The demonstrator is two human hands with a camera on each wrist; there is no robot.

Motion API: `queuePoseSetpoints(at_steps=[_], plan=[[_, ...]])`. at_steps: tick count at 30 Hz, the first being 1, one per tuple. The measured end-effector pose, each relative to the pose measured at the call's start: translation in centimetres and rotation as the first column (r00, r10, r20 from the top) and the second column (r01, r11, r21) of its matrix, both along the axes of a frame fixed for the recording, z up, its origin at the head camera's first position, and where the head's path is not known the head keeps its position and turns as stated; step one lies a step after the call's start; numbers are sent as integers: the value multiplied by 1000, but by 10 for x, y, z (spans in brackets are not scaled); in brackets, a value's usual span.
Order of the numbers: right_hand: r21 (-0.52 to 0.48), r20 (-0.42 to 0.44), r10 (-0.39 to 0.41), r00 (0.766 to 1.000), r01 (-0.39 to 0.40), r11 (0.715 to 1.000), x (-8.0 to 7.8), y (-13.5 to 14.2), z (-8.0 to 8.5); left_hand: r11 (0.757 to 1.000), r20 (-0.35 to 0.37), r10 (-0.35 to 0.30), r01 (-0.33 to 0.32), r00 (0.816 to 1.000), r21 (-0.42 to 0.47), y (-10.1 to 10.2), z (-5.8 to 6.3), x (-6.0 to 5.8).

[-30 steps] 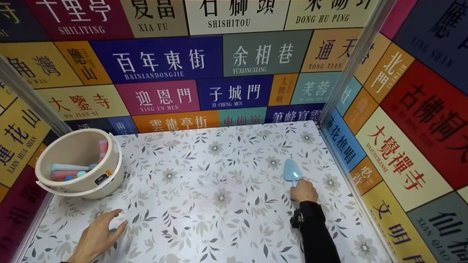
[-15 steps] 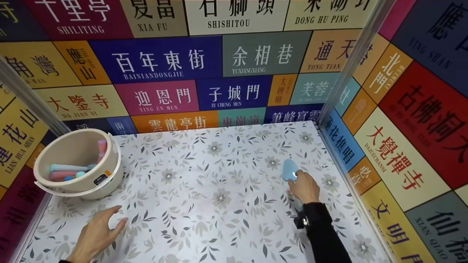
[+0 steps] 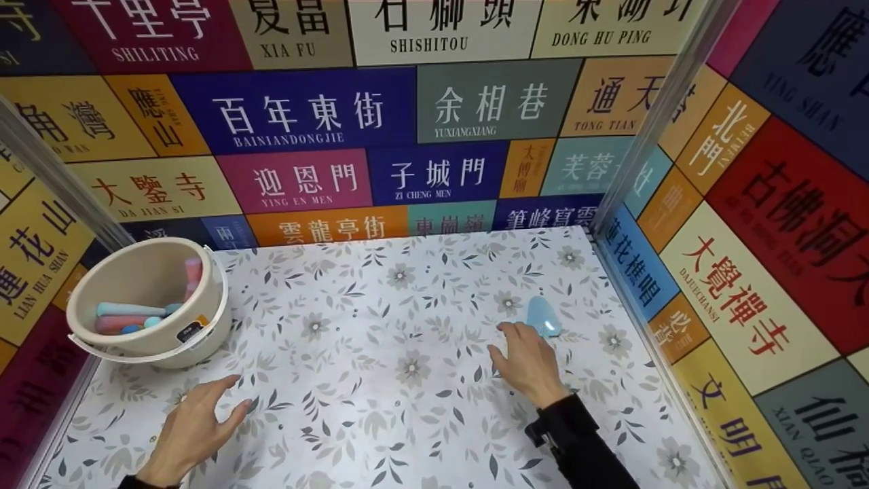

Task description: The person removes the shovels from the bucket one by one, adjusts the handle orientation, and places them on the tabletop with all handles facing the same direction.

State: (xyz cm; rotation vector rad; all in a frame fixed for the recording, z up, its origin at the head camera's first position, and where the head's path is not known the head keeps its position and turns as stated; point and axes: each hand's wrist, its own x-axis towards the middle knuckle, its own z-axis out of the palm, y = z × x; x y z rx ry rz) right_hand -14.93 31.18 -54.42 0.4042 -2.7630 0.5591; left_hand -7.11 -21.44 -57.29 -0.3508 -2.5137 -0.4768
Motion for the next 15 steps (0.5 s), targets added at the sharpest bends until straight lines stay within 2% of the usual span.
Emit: queuePoseSetpoints(at_steps=[3,7,10,15], plan=[[53,-159,77,984,-69,996,6,-11,-2,1000,-29,-25,24,999,-6,5,2,-1],[103,-311,190,931,-166,981,12,-21,-6,999,-42,-52,51,998,-9,14,4,-1],[115,-330,236,914,-209,971,15,-26,-8,998,-42,-65,65,997,-8,20,6,-1],[127,-304,239,922,-209,970,21,-30,-8,997,-37,-79,78,996,-15,25,9,-2]])
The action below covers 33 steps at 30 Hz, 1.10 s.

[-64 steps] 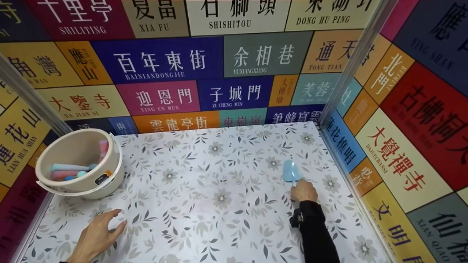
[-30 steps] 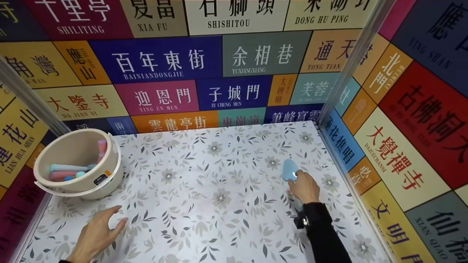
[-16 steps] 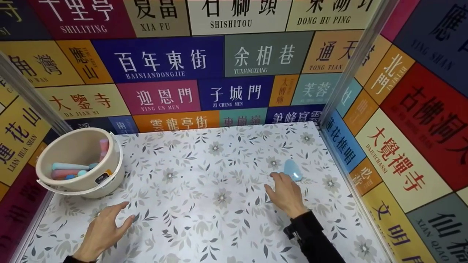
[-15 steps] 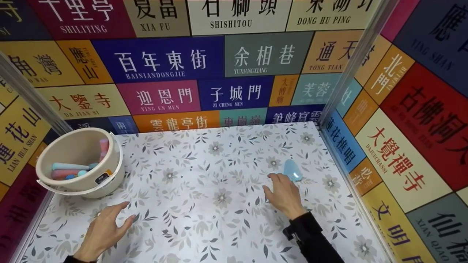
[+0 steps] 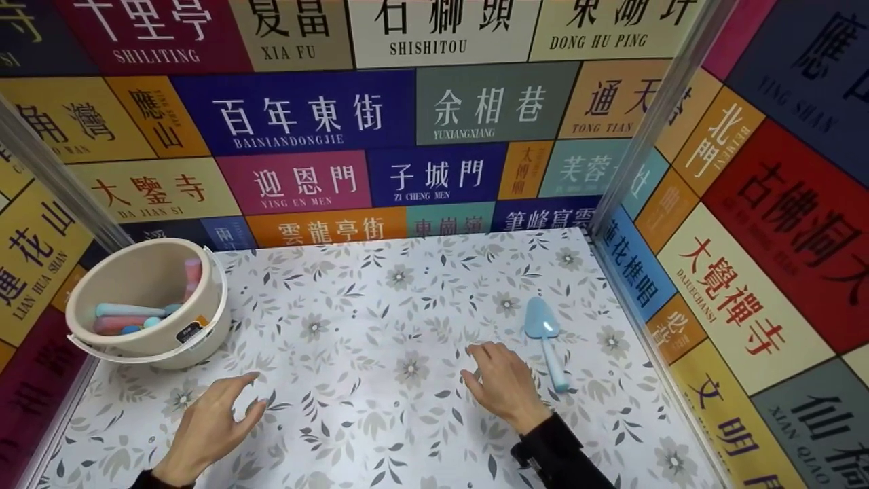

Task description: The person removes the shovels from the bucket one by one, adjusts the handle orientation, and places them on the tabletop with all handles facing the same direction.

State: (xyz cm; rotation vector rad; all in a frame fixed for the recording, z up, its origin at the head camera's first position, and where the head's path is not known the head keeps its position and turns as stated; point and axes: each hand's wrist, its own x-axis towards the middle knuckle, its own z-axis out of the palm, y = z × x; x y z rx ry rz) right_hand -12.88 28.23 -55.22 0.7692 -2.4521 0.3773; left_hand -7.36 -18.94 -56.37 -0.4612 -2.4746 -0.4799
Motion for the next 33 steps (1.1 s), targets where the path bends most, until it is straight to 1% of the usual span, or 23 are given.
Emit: queuePoseSetpoints(at_steps=[5,9,12,15,19,21,22,24,26,27,28,30,33], plan=[[0,20,-14,1000,14,1000,3,0,-1,999,-14,-21,21,1000,-33,-1,6,-3],[-2,21,-9,1000,9,1000,4,0,-1,998,-50,-32,29,998,-50,-7,18,-10],[-7,20,-4,1000,4,1000,3,0,-1,997,-92,-41,35,995,-65,-16,31,-19],[-8,14,2,1000,-2,1000,3,0,-1,996,-130,-42,32,991,-81,-28,47,-29],[-7,10,6,1000,-6,1000,2,0,-1,998,-149,-26,16,988,-69,-49,69,-43],[-8,13,6,1000,-5,1000,2,1,0,998,-141,-8,0,990,-58,-59,80,-51],[-9,15,4,1000,-4,1000,3,1,0,998,-130,5,-12,991,-54,-65,85,-54],[-10,20,2,1000,-2,1000,3,1,1,998,-76,37,-40,996,-41,-76,94,-61],[-10,25,0,1000,1,1000,2,0,1,996,8,80,-79,997,-31,-86,104,-68],[-10,28,-1,1000,1,1000,2,0,1,995,62,101,-100,993,-25,-92,108,-72],[-10,31,-2,1000,2,1000,2,0,2,992,117,124,-122,985,-21,-97,112,-75],[-12,35,-2,999,3,1000,2,-1,2,986,227,164,-165,960,-17,-108,118,-82],[-12,27,-1,1000,1,1000,1,-1,2,977,364,203,-211,909,-19,-124,122,-91]])
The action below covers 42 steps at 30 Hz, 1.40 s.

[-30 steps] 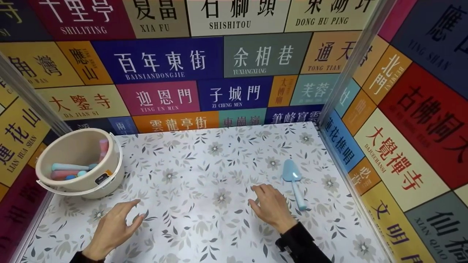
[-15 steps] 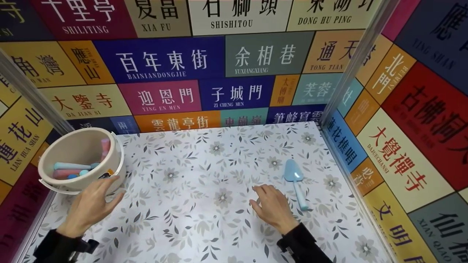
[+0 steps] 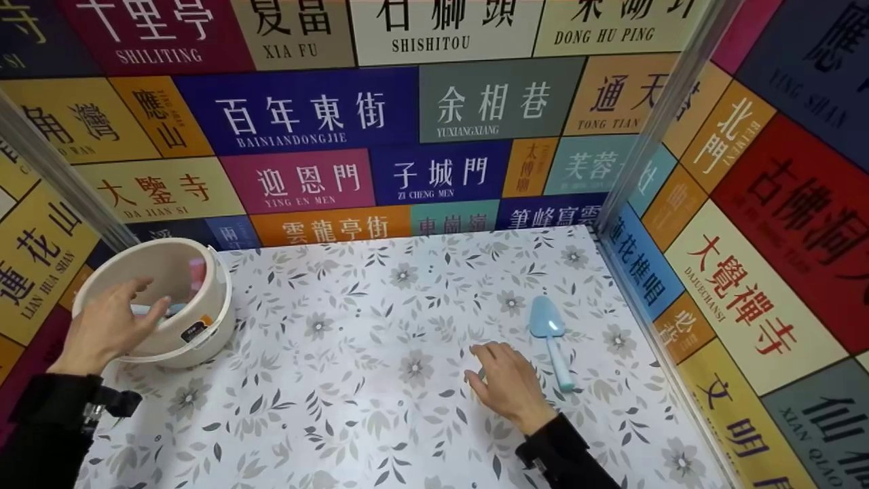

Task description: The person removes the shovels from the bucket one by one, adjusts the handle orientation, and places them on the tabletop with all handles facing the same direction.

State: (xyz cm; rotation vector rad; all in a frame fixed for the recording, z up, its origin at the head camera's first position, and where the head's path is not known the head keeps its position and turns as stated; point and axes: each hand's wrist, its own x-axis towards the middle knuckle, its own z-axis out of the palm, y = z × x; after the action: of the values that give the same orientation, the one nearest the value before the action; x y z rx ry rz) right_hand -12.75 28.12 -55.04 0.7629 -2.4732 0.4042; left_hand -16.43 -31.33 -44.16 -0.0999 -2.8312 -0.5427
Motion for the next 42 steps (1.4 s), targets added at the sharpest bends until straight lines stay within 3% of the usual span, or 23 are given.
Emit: queuePoseSetpoints(at_steps=[7,13,16,23,28,42], plan=[[-2,-28,9,1000,-9,1000,-1,1,-2,999,186,40,-44,982,17,-21,-2,-14],[-5,-20,8,1000,-8,1000,-2,1,-2,998,391,54,-57,919,-3,-33,-3,-22],[-11,-19,17,1000,-17,1000,-2,1,-3,998,450,65,-61,890,-24,-39,-4,-25],[-26,-21,29,999,-29,999,-2,1,-4,998,511,59,-33,858,-60,-48,-4,-28],[-19,-14,23,1000,-23,1000,-1,1,-4,998,564,47,-16,825,-59,-53,-4,-30],[-4,-13,20,1000,-20,1000,-1,2,-6,990,594,19,66,805,-122,-56,-3,-41]])
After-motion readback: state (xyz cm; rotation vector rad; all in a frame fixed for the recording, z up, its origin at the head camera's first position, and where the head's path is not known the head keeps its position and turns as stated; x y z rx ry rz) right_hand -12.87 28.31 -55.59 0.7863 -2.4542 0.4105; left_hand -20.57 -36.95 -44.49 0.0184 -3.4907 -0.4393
